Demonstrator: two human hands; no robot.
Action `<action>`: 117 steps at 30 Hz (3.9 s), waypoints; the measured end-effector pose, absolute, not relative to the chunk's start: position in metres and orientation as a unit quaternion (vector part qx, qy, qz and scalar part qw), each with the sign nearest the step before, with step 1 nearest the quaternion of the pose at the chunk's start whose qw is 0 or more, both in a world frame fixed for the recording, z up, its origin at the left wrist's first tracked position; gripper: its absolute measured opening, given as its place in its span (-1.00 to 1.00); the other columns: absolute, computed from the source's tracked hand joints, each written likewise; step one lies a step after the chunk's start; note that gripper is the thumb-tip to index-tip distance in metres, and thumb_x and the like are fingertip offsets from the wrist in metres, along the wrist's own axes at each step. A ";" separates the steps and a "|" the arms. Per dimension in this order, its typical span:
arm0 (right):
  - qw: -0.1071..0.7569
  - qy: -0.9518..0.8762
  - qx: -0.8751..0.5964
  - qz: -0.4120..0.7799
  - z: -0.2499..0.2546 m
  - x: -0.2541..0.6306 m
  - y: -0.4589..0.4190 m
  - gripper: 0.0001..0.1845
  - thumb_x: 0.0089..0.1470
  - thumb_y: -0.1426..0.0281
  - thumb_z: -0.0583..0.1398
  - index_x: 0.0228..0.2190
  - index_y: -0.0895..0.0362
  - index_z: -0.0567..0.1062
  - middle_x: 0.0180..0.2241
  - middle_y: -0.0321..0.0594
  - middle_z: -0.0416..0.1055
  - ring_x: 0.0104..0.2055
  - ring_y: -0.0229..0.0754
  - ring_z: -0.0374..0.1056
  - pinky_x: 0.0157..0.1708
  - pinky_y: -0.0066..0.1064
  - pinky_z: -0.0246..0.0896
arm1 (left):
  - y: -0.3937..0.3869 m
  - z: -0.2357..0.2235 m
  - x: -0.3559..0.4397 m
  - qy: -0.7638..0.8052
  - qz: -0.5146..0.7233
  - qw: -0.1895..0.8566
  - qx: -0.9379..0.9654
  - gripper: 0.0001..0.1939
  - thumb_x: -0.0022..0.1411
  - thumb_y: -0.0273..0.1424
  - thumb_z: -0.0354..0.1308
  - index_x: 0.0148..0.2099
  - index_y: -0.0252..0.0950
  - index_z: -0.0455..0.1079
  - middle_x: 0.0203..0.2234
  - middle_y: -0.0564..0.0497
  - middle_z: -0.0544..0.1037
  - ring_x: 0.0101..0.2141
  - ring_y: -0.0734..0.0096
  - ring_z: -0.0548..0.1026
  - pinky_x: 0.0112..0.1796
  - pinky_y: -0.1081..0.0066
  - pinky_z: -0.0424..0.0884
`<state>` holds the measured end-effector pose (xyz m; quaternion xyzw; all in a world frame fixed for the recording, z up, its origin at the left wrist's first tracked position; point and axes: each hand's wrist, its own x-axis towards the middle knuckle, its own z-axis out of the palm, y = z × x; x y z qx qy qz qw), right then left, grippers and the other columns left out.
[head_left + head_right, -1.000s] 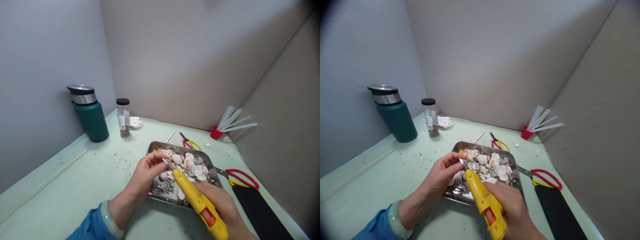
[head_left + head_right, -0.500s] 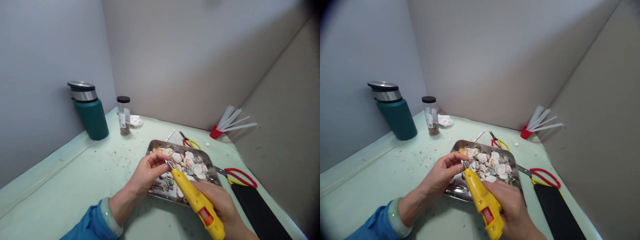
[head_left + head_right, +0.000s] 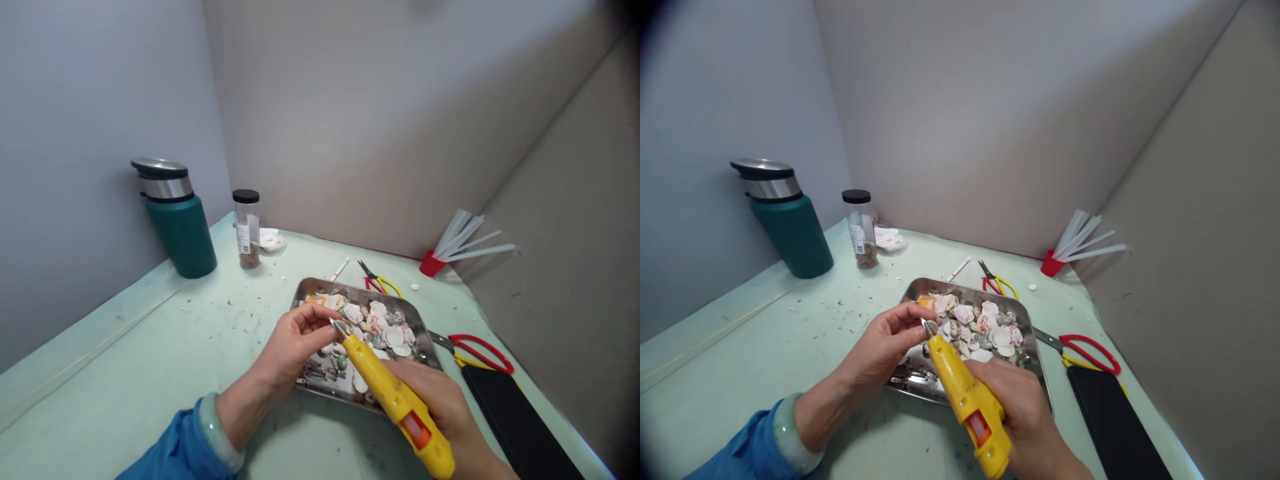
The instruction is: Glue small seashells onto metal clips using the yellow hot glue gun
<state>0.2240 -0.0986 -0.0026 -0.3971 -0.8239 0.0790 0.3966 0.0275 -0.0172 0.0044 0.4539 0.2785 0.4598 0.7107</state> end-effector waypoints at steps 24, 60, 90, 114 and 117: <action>0.398 -0.823 -0.399 0.075 0.002 0.222 -0.101 -0.72 0.18 0.21 0.08 -0.21 0.13 0.44 -0.52 -0.21 0.46 -0.55 -0.18 0.35 -0.54 -0.40 0.21 | -0.020 0.009 0.028 0.293 0.466 0.717 0.428 -0.79 -0.07 -0.44 0.37 -0.32 -0.38 0.50 -0.45 -0.02 0.55 -0.38 0.41 0.48 -0.26 0.43 0.36; 0.402 -0.820 -0.401 0.072 -0.001 0.221 -0.099 -0.69 0.18 0.18 0.07 -0.24 0.14 0.44 -0.50 -0.18 0.47 -0.51 -0.16 0.38 -0.53 -0.39 0.21 | -0.021 0.012 0.026 0.294 0.460 0.720 0.428 -0.79 -0.09 -0.42 0.37 -0.33 -0.36 0.51 -0.42 -0.04 0.57 -0.41 0.43 0.46 -0.30 0.45 0.33; 0.398 -0.821 -0.400 0.082 -0.003 0.222 -0.099 -0.77 0.14 0.29 0.12 -0.17 0.11 0.42 -0.49 -0.19 0.47 -0.51 -0.16 0.37 -0.50 -0.38 0.22 | -0.019 0.006 0.028 0.280 0.453 0.716 0.452 -0.79 -0.06 -0.44 0.36 -0.31 -0.38 0.49 -0.41 -0.03 0.57 -0.37 0.47 0.46 -0.28 0.49 0.36; 0.111 -0.774 -0.621 -0.040 0.033 0.261 -0.096 -0.71 0.14 0.18 0.13 -0.17 0.02 0.49 -0.29 -0.15 0.49 -0.26 -0.03 0.39 -0.31 -0.27 0.26 | -0.021 0.009 0.022 0.278 0.472 0.729 0.411 -0.78 -0.05 -0.44 0.32 -0.28 -0.36 0.47 -0.40 0.00 0.50 -0.42 0.42 0.50 -0.31 0.45 0.31; 0.233 -0.793 -0.562 -0.036 0.050 0.233 -0.092 -0.80 0.18 0.29 0.10 -0.25 0.08 0.49 -0.37 -0.18 0.44 -0.31 -0.12 0.35 -0.34 -0.34 0.21 | -0.022 0.009 0.022 0.264 0.475 0.735 0.406 -0.79 -0.04 -0.45 0.32 -0.28 -0.36 0.47 -0.39 0.00 0.51 -0.41 0.41 0.50 -0.31 0.44 0.32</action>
